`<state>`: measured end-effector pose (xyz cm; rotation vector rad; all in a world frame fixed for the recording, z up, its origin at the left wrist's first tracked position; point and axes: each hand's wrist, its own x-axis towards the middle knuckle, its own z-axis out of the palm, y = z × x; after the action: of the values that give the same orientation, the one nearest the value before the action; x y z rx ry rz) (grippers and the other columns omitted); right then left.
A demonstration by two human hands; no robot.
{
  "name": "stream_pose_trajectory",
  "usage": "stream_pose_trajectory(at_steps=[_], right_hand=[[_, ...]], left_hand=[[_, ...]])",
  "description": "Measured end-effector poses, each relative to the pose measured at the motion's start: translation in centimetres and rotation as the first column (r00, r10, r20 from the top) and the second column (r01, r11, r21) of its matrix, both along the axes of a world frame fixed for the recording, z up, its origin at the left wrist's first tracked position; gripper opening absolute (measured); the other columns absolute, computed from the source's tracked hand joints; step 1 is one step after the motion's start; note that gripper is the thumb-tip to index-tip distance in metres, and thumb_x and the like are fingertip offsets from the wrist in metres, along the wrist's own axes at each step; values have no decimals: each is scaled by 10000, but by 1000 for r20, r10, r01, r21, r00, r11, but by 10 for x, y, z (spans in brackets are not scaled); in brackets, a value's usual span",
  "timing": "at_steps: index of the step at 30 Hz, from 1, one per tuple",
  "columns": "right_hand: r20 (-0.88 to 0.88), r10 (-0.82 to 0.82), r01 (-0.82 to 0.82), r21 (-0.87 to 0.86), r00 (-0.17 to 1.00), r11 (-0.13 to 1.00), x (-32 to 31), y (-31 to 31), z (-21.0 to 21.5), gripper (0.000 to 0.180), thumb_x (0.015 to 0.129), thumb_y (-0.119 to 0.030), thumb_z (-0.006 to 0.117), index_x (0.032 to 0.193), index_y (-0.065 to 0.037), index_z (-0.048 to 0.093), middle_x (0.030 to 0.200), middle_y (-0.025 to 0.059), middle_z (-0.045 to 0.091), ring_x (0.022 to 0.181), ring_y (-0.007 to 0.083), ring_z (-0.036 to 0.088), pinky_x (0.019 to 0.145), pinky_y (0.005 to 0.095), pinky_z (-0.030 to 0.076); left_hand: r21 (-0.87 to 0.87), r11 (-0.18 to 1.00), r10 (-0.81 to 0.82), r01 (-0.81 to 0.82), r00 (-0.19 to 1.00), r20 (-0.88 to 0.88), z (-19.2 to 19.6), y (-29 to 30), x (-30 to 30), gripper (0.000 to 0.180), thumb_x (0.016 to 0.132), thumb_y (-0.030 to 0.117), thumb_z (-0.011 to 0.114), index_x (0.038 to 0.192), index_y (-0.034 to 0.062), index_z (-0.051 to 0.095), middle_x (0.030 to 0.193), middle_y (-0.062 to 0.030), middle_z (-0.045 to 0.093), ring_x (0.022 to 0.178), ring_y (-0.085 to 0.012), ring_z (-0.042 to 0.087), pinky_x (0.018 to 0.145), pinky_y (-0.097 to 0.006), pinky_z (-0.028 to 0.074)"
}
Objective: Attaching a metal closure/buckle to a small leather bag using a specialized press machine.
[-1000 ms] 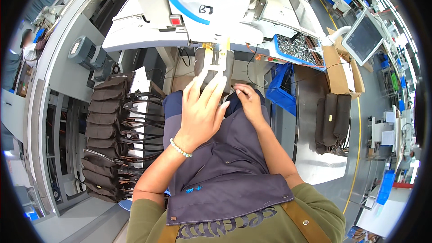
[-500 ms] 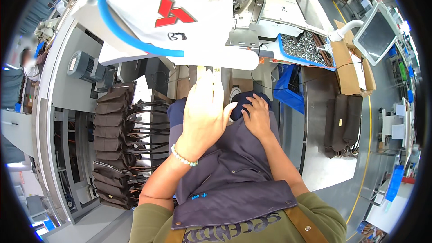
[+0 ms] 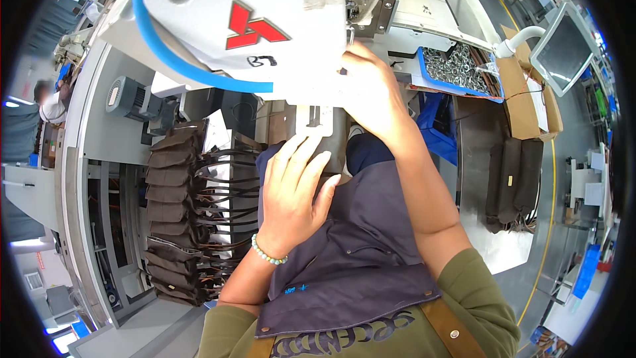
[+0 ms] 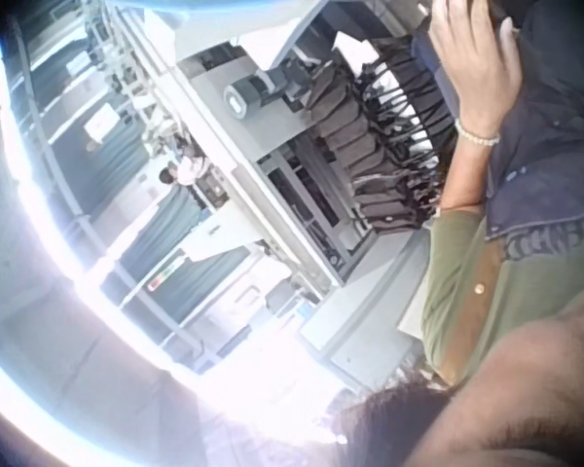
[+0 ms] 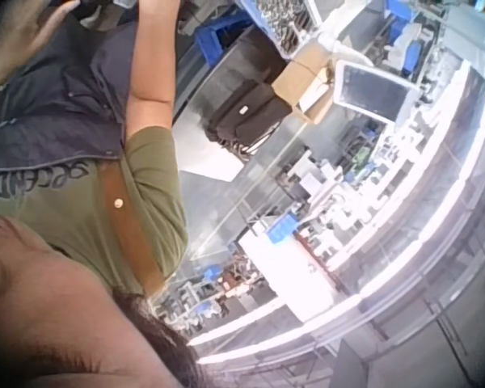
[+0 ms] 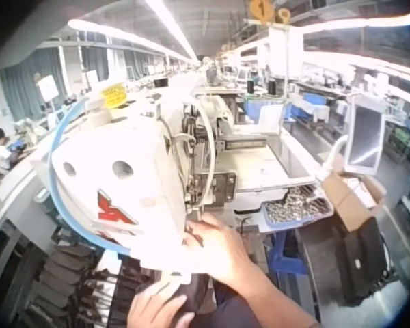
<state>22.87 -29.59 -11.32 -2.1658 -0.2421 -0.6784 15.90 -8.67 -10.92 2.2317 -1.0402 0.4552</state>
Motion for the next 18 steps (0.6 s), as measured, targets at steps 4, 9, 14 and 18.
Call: stream_pose_trajectory(at_steps=[4, 9, 14, 18], right_hand=[[59, 35, -35, -3, 998, 999, 21, 10, 1, 243, 837, -170, 720, 1006, 5, 717, 964, 131, 658, 799, 287, 667, 726, 347, 532], [214, 201, -258, 286, 956, 923, 8, 5, -8, 178, 824, -108, 714, 943, 24, 705, 932, 123, 667, 767, 271, 657, 722, 341, 534], [150, 182, -201, 126, 972, 971, -6, 4, -9, 165, 821, -56, 714, 977, -2, 725, 943, 127, 717, 842, 272, 686, 769, 321, 544], [192, 144, -135, -58, 971, 989, -15, 3, -9, 231, 794, -29, 738, 1024, -46, 750, 993, 119, 742, 920, 277, 706, 813, 328, 555]], left_hand=[[-22, 1000, 22, -22, 1000, -1, -1, 6, -1, 368, 829, 133, 749, 1148, -9, 635, 1307, -198, 586, 1229, -385, 537, 1014, -462, 434], [-47, 998, 35, -36, 999, -22, -5, 6, -3, 361, 806, 62, 748, 1142, -3, 632, 1275, -184, 624, 1209, -381, 560, 1023, -460, 443], [-89, 996, 30, -28, 999, 15, -8, 1, -1, 344, 813, 66, 743, 1134, 5, 636, 1268, -158, 640, 1212, -367, 565, 1009, -448, 452], [-121, 992, 30, -26, 999, 33, -10, -1, 4, 324, 820, 66, 738, 1120, 2, 632, 1257, -157, 646, 1185, -355, 587, 991, -436, 468]])
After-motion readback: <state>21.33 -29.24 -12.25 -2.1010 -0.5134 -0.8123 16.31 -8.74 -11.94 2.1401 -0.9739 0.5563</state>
